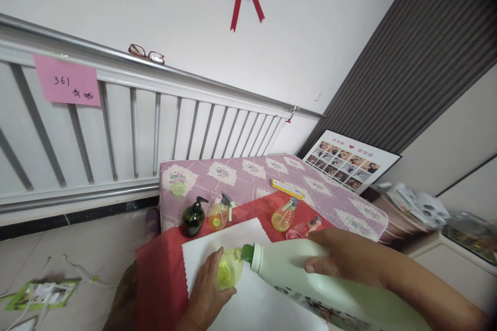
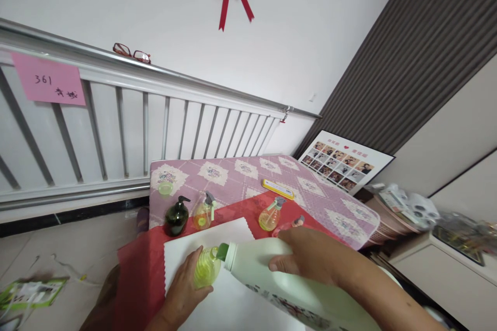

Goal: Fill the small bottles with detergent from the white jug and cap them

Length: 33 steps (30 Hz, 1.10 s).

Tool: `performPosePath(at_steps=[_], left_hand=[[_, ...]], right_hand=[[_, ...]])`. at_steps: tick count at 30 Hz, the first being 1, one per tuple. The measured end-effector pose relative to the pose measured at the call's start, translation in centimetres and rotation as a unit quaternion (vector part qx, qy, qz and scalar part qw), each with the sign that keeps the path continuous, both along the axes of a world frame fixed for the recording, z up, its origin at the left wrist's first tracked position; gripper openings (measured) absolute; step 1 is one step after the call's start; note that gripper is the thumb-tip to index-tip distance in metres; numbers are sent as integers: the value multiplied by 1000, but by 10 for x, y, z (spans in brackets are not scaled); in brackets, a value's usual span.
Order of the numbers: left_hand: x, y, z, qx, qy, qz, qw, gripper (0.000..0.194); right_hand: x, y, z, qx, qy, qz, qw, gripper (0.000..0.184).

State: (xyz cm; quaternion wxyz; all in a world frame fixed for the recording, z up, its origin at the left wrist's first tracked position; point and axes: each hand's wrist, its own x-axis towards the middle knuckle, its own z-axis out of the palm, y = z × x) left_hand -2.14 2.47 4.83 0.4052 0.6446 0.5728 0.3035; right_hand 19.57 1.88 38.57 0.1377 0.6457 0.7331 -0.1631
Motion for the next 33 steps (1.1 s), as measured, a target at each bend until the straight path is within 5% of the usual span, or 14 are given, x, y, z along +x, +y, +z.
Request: performPosePath(at_steps=[33], left_hand=[[0,0,-2,15,19,0,1000,96]], right_hand=[[-4,-1,4,-39,-8,-28,999,36]])
